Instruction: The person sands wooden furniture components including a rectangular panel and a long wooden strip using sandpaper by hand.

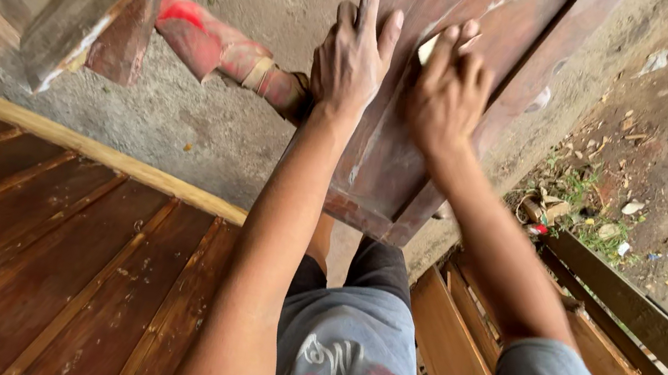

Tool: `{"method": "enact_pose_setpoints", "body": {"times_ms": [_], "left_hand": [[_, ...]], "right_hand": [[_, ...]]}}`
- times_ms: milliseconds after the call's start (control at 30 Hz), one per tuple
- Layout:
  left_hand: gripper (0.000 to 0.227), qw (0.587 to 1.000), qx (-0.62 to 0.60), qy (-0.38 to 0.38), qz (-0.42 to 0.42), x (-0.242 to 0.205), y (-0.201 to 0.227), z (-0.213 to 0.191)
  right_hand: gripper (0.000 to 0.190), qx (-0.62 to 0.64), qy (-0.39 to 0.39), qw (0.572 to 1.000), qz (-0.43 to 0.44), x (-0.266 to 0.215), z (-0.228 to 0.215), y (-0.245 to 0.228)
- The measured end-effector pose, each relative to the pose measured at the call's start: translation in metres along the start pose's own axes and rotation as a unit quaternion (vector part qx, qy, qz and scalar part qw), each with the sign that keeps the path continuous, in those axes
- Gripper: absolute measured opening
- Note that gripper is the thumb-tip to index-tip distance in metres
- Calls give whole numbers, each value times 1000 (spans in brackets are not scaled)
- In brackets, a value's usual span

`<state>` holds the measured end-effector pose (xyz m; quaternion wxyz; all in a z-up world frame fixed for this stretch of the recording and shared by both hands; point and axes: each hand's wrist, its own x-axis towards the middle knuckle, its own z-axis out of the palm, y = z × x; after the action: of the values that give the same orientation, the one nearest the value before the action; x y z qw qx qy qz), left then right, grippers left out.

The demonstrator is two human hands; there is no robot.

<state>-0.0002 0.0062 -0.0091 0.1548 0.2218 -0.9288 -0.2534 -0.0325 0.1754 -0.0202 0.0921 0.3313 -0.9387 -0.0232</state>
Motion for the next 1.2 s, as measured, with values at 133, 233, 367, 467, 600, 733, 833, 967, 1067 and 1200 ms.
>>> {"method": "enact_pose_setpoints", "body": {"times_ms": [133, 233, 367, 467, 600, 733, 833, 967, 1067, 1200], "left_hand": [[59, 1000, 6, -29, -10, -12, -2, 4], [58, 1000, -14, 15, 9, 5, -4, 6], [59, 1000, 2, -7, 1, -7, -7, 6], [60, 1000, -14, -18, -5, -6, -7, 6], [59, 999, -31, -6, -15, 0, -2, 2], [57, 999, -35, -11, -16, -2, -4, -1], [50, 997, -56, -41, -41, 0, -4, 1], [45, 998, -54, -11, -40, 2, -4, 1], [44, 996, -70, -17, -50, 3, -7, 8], [42, 981, -188, 30, -42, 3, -12, 12]], "right_hand": [[48, -26, 17, 999, 40, 36, 7, 41], [56, -41, 65, 994, 84, 36, 10, 18], [45, -35, 2, 999, 16, 38, 14, 48], [54, -28, 30, 998, 49, 45, 8, 41], [56, 80, -112, 990, 30, 5, -36, -8], [65, 130, 45, 988, -72, 75, -38, 34], [73, 203, 16, 979, -30, 64, -32, 13], [59, 155, 58, 975, -151, 11, -34, -12], [75, 54, -14, 994, -96, 65, -9, 29], [54, 186, -31, 982, -9, 2, -22, -37]]}}
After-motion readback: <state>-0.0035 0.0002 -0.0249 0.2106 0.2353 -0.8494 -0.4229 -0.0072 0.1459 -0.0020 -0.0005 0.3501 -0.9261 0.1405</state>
